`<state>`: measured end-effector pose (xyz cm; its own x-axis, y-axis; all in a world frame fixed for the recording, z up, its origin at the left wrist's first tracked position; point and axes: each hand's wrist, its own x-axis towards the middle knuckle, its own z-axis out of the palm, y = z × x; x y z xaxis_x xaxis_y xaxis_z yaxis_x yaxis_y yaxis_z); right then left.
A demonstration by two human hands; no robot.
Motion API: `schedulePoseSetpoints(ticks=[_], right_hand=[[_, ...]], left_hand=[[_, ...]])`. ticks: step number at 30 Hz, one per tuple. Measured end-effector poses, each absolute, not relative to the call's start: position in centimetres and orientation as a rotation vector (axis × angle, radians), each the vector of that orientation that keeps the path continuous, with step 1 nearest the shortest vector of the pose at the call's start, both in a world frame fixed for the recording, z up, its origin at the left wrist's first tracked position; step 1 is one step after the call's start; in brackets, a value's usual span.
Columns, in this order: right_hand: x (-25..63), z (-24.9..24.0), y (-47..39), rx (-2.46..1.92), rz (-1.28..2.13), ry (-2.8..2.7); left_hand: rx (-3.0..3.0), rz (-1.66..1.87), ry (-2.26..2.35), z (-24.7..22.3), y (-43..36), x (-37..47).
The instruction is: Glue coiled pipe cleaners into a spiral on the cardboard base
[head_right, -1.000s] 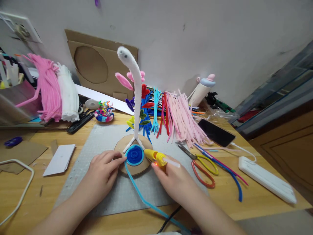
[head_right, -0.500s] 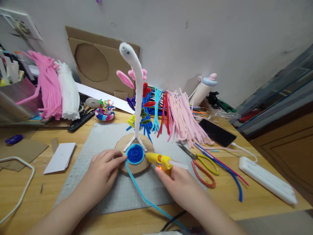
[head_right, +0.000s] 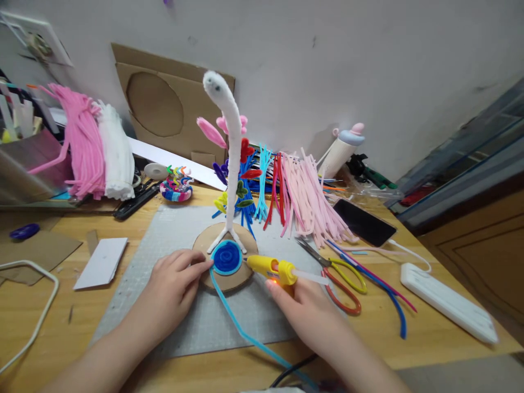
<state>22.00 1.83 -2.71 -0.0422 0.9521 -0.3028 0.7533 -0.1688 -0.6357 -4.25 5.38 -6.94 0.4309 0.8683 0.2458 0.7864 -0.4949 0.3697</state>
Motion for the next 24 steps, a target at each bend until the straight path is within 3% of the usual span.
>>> schedulePoseSetpoints(ticks=[8, 13, 19, 24], right_hand=[[21.5, -2.3, 2.0, -1.930, 0.933, -1.849], [20.3, -0.4, 2.9, -1.811, 0.751, -2.194], [18.1, 1.9, 3.0, -2.041, 0.502, -2.574], [20.7, 1.7, 2.3, -1.887, 0.747, -2.328]], left_hand=[[2.471, 0.610, 1.460, -7.0, 5.4, -4.2], [2.480, 0.606, 1.456, -7.1, 5.4, -4.3], [2.482, 0.596, 1.462, -6.9, 5.3, -4.3], [2.474, 0.588, 1.457, -7.1, 5.5, -4.2]])
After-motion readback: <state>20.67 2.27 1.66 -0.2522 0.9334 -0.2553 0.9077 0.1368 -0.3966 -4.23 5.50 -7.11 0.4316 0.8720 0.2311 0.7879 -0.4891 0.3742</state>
